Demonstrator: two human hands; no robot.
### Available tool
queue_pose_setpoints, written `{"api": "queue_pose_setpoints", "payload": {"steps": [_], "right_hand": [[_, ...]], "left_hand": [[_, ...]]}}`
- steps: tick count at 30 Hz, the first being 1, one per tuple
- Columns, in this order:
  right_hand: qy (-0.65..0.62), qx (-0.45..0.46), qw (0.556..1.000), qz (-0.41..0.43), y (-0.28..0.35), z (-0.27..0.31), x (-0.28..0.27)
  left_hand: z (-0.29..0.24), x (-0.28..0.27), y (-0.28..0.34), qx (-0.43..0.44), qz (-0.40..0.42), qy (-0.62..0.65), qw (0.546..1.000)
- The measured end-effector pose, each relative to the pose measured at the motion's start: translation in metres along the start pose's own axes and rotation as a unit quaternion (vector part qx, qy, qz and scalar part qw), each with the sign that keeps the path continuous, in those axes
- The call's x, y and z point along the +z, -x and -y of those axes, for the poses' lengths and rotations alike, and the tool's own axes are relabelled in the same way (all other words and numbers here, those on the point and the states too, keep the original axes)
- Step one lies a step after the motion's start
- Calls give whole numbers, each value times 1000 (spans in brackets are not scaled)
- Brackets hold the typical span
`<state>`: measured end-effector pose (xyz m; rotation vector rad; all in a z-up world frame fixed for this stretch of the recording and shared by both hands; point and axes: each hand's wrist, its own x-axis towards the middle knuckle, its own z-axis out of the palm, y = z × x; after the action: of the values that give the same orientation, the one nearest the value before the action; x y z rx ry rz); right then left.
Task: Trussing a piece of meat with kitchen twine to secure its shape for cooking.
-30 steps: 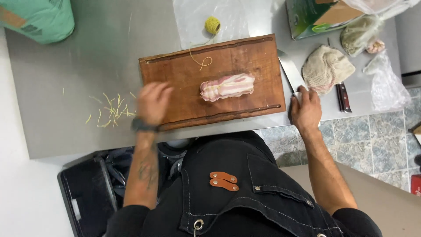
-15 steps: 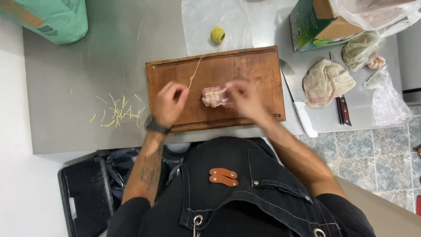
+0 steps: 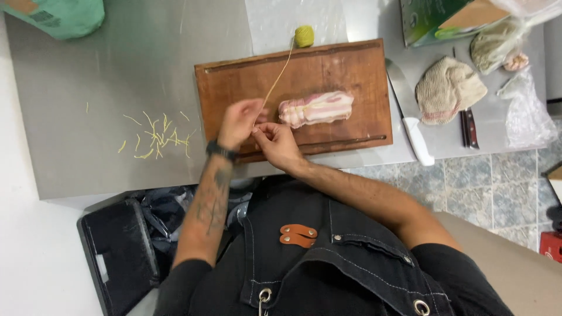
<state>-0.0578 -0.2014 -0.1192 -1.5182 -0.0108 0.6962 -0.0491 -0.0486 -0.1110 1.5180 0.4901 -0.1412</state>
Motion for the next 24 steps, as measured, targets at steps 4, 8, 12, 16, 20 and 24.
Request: {"api": "queue_pose_setpoints", "payload": {"steps": [4, 8, 12, 16, 20, 24], "right_hand": [[46, 13, 999, -7, 23, -15, -8], [200, 58, 977, -47, 50, -20, -35], [372, -11, 917, -145, 67, -15, -57], [528, -129, 832, -109, 77, -28, -70], [656, -184, 730, -49, 70, -41, -77], [714, -262, 647, -54, 58, -42, -69]], "left_hand": [[-32, 10, -28, -80, 86, 97, 988], [-3, 5, -89, 39, 45, -194, 979], [-16, 21, -105, 284, 44, -393, 874], [-27, 35, -115, 287, 101, -409, 860], [-50, 42, -122, 250, 146, -466, 836], [-58, 52, -128, 220, 159, -460, 845]]}}
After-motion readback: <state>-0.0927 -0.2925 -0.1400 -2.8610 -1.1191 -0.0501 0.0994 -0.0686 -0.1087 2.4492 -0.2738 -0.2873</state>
